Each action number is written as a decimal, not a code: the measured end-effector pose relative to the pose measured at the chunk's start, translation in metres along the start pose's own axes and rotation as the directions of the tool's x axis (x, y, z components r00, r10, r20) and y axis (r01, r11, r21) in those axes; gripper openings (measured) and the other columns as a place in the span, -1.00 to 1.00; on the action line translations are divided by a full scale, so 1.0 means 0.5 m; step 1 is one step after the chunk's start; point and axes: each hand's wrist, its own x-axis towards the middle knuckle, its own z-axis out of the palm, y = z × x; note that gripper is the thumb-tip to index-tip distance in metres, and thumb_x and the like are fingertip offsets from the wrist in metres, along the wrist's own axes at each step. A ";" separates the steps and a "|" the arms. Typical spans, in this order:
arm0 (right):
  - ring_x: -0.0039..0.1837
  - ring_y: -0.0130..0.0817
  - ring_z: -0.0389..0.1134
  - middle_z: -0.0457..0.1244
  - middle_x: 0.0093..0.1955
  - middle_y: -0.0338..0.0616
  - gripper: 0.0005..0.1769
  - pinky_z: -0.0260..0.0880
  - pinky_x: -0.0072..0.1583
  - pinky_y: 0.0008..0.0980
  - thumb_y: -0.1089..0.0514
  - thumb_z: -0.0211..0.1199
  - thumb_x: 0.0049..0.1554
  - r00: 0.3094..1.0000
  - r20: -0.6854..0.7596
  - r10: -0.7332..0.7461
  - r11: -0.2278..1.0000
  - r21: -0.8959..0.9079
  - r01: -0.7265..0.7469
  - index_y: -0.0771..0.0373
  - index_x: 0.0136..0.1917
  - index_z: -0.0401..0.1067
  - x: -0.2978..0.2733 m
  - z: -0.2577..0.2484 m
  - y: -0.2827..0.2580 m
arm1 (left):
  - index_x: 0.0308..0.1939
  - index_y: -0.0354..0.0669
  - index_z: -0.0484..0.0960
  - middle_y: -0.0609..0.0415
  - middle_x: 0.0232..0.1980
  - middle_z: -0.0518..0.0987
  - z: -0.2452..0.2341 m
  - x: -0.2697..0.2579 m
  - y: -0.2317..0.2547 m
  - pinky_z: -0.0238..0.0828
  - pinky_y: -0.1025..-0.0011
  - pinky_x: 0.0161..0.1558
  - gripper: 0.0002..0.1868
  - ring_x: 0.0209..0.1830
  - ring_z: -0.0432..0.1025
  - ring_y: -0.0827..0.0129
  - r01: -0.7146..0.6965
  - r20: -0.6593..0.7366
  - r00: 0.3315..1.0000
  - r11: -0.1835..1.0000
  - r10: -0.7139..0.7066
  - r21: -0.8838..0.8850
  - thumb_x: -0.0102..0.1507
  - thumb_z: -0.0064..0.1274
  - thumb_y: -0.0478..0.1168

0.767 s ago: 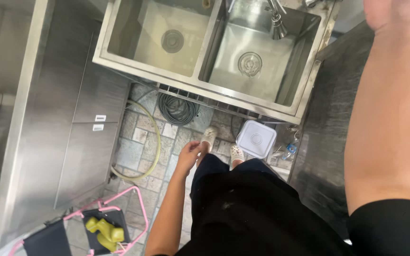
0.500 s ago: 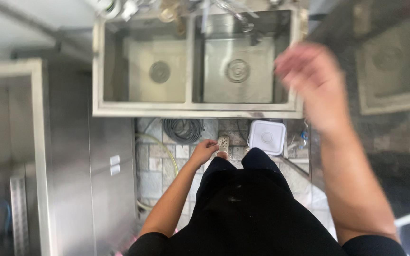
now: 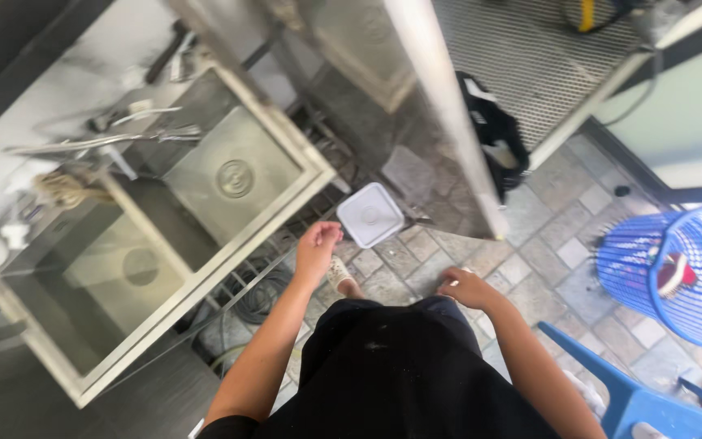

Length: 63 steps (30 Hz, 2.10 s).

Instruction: The person cleans a pair of black athletic shoes by spraying them with water, scrubbing them with a yellow brush, and then submerging them in a sink of water to rinse them.

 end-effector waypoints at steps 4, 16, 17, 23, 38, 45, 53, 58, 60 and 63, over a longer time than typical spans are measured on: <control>0.12 -0.13 0.45 0.44 0.04 -0.06 -0.46 0.42 0.17 -0.20 -0.07 0.34 0.04 0.975 -0.217 0.049 0.999 0.026 -0.044 0.16 0.25 0.47 -0.060 -0.061 0.275 | 0.01 -0.23 0.55 0.14 -0.22 0.61 0.206 0.001 0.125 0.39 0.51 -0.20 -0.83 -0.22 0.49 0.47 -0.162 -0.140 0.981 0.958 0.131 -0.237 0.41 0.02 -0.22; 0.16 -0.12 0.46 0.44 0.09 -0.03 -0.48 0.42 0.20 -0.17 -0.03 0.35 0.08 0.922 -0.372 0.112 0.989 0.135 -0.066 0.14 0.28 0.48 -0.198 -0.402 0.637 | -0.08 -0.25 0.49 0.08 0.01 0.56 0.638 -0.153 0.412 0.42 0.39 0.01 -0.79 -0.06 0.50 0.19 -0.793 -0.001 0.432 0.381 0.902 0.476 0.24 0.12 -0.47; 0.15 -0.12 0.46 0.43 0.10 -0.02 -0.48 0.43 0.19 -0.17 -0.03 0.34 0.09 0.923 -0.372 0.098 0.987 0.154 -0.043 0.14 0.29 0.47 -0.188 -0.426 0.624 | -0.07 -0.28 0.52 -0.03 0.07 0.55 0.679 -0.149 0.412 0.49 0.38 -0.01 -0.82 -0.07 0.53 0.19 -0.743 0.014 0.617 0.576 0.787 0.339 0.26 0.11 -0.45; 0.14 -0.15 0.47 0.40 0.14 -0.01 -0.52 0.45 0.16 -0.22 0.01 0.29 0.13 0.932 -0.345 -0.114 0.977 0.131 0.167 0.18 0.29 0.43 -0.073 -0.591 0.442 | -0.14 -0.29 0.61 -0.26 0.19 0.53 0.862 -0.012 0.345 0.47 0.21 0.11 -0.85 0.08 0.53 -0.09 -0.580 0.066 0.764 0.637 0.642 0.508 0.24 0.17 -0.32; 0.15 -0.14 0.40 0.36 0.16 0.03 -0.51 0.43 0.13 -0.20 0.11 0.34 0.12 0.813 -0.433 -0.389 0.919 -0.121 0.375 0.28 0.28 0.40 0.139 -0.932 0.254 | 0.54 -0.31 0.07 -0.32 0.12 0.51 0.909 0.280 0.288 0.50 0.12 0.02 -0.03 0.03 0.50 -0.12 0.281 -0.232 0.960 0.527 -0.157 0.802 0.16 0.23 -0.11; 0.34 0.19 0.26 0.24 0.33 0.27 -0.30 0.27 0.35 0.04 0.18 0.42 0.18 0.338 -0.537 -0.773 0.630 -0.582 0.514 0.44 0.46 0.19 0.269 -1.148 0.106 | 0.48 -0.23 0.16 -0.31 0.38 0.41 0.936 0.337 0.256 0.38 0.10 0.17 -0.12 0.20 0.41 -0.20 0.087 -0.332 0.921 0.721 0.205 0.687 0.10 0.18 -0.31; 0.36 0.21 0.28 0.25 0.34 0.34 -0.19 0.25 0.34 -0.04 0.12 0.43 0.14 0.589 -0.280 -0.758 0.650 -0.395 0.649 0.49 0.50 0.14 0.413 -1.286 0.031 | 0.56 -0.08 0.29 -0.37 0.29 0.53 0.922 0.495 0.242 0.36 0.25 0.40 -0.14 0.34 0.44 -0.10 0.127 -0.352 0.929 0.799 0.112 0.588 0.13 0.02 -0.40; 0.20 -0.01 0.39 0.36 0.16 0.16 -0.42 0.35 0.25 -0.20 0.13 0.40 0.09 0.816 0.019 -0.577 0.795 -0.217 0.567 0.40 0.32 0.38 0.418 -1.317 0.025 | 0.38 -0.41 0.26 -0.50 0.19 0.47 0.919 0.575 0.199 0.32 0.18 0.21 -0.15 0.21 0.38 -0.24 0.201 -0.504 0.852 0.799 0.143 0.567 0.06 0.27 -0.26; 0.10 0.01 0.42 0.38 0.06 0.10 -0.51 0.35 0.17 -0.19 0.11 0.36 0.13 0.879 0.146 -0.454 0.887 -0.014 0.461 0.38 0.27 0.46 0.388 -1.328 0.049 | 0.36 -0.41 0.33 -0.47 0.19 0.50 0.916 0.589 0.187 0.32 0.20 0.22 -0.22 0.22 0.40 -0.22 0.192 -0.514 0.844 0.810 0.151 0.554 0.08 0.23 -0.28; 0.24 -0.42 0.37 0.39 0.17 -0.20 -0.53 0.26 0.32 -0.41 0.01 0.23 0.17 0.833 0.263 -0.486 0.846 0.382 0.373 0.33 0.26 0.43 0.329 -1.371 0.092 | 0.39 -0.35 0.43 -0.32 0.23 0.61 0.906 0.594 0.181 0.37 0.30 0.31 -0.31 0.26 0.49 -0.06 0.150 -0.506 0.861 0.924 0.053 0.352 0.13 0.11 -0.37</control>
